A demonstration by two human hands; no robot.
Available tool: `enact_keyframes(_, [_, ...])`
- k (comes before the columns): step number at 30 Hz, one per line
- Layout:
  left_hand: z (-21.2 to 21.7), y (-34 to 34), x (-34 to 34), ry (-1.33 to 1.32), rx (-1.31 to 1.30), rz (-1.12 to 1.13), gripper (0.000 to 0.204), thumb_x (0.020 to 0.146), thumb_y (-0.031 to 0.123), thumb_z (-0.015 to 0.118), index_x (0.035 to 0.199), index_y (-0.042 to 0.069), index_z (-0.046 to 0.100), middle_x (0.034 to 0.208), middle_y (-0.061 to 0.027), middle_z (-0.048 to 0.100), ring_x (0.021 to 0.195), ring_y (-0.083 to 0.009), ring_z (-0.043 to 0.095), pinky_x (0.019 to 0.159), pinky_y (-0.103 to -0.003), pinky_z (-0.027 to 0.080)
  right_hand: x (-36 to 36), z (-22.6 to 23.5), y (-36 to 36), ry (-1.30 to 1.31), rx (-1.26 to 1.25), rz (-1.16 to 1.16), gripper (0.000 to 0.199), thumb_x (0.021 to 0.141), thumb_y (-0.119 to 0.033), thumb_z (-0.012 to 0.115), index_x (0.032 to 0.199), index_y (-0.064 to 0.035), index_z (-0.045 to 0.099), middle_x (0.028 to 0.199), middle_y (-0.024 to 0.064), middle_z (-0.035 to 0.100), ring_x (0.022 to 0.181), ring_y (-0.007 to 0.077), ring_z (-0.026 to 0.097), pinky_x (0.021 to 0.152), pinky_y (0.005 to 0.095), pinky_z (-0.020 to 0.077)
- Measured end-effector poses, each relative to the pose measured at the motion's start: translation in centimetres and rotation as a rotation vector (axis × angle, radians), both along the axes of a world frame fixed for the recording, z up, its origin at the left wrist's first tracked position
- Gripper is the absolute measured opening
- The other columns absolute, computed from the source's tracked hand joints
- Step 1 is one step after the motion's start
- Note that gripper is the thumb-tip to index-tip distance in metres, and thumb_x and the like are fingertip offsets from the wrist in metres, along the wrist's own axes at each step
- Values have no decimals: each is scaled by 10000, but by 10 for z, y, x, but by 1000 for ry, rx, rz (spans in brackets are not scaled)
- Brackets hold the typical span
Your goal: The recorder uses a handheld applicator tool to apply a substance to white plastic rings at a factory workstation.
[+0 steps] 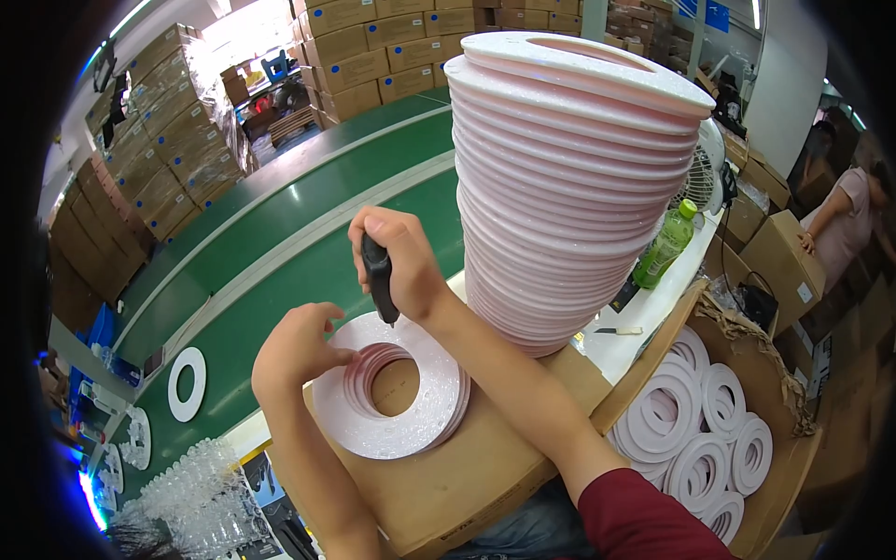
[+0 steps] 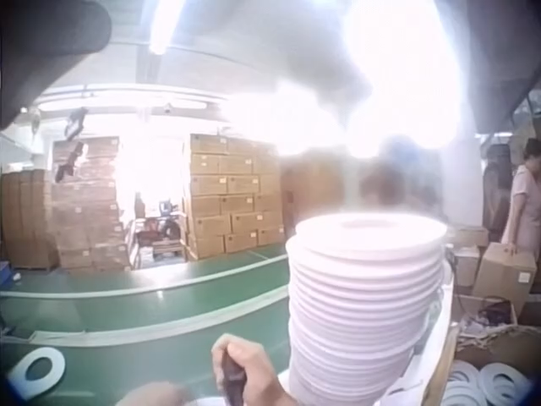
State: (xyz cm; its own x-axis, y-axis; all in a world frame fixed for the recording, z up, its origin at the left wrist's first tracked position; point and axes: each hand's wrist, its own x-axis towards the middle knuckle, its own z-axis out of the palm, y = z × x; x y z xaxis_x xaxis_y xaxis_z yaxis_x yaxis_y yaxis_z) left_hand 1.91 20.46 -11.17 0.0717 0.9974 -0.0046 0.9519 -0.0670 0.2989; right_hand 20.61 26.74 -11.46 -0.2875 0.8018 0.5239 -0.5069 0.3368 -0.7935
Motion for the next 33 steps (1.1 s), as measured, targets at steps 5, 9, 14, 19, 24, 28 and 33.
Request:
enact_keyframes(5, [16, -9, 7, 69, -171, 111, 641, 597, 288, 938, 1139, 18, 727, 1023, -148, 730, 957, -313, 715, 839, -389, 567, 7, 1, 0, 42, -6, 27, 418, 975, -426, 437, 835, -43, 527, 611, 63, 531, 537, 138, 503, 516, 261, 425])
enact_keyframes(9, [18, -7, 4, 85, -277, 149, 621, 605, 307, 935, 1121, 27, 732, 1021, -148, 733, 947, -327, 714, 843, -397, 566, 0, 0, 0, 69, -7, 60, 418, 980, -423, 437, 833, -42, 526, 619, 70, 540, 536, 144, 506, 518, 261, 429])
enact_keyframes(14, [9, 1, 11, 123, -186, 85, 625, 626, 326, 919, 1144, 32, 728, 1092, -200, 737, 1024, -359, 708, 896, -431, 559, 4, 1, 0, 128, 15, 34, 406, 1010, -415, 431, 866, -44, 513, 622, 65, 525, 534, 144, 508, 514, 266, 445])
enact_keyframes(19, [6, 5, 12, 123, -137, 67, 457, 665, 270, 868, 1034, 19, 765, 1019, -202, 749, 960, -373, 720, 878, -431, 572, 10, 13, -10, 210, -29, 97, 383, 995, -420, 430, 874, -59, 476, 624, 58, 489, 555, 152, 476, 542, 272, 402])
enact_keyframes(24, [1, 5, 6, 129, -87, 116, 381, 660, 248, 850, 965, 33, 773, 959, -205, 747, 910, -380, 721, 828, -442, 583, 12, 21, -21, 267, -25, 171, 367, 992, -417, 421, 865, -72, 430, 649, 55, 460, 554, 158, 458, 543, 278, 399])
enact_keyframes(28, [3, 3, 9, 109, -117, 140, 379, 651, 291, 866, 912, 38, 758, 925, -189, 745, 896, -368, 724, 805, -450, 585, 17, 27, -28, 314, -9, 241, 360, 1004, -407, 406, 864, -75, 420, 649, 50, 445, 552, 162, 448, 546, 282, 403])
enact_keyframes(33, [-9, 8, 6, 104, 29, 112, 349, 627, 281, 873, 852, 37, 762, 878, -185, 742, 853, -360, 729, 792, -438, 596, 22, 32, -32, 357, -16, 275, 374, 1013, -412, 391, 867, -69, 424, 650, 57, 455, 555, 156, 458, 547, 274, 413])
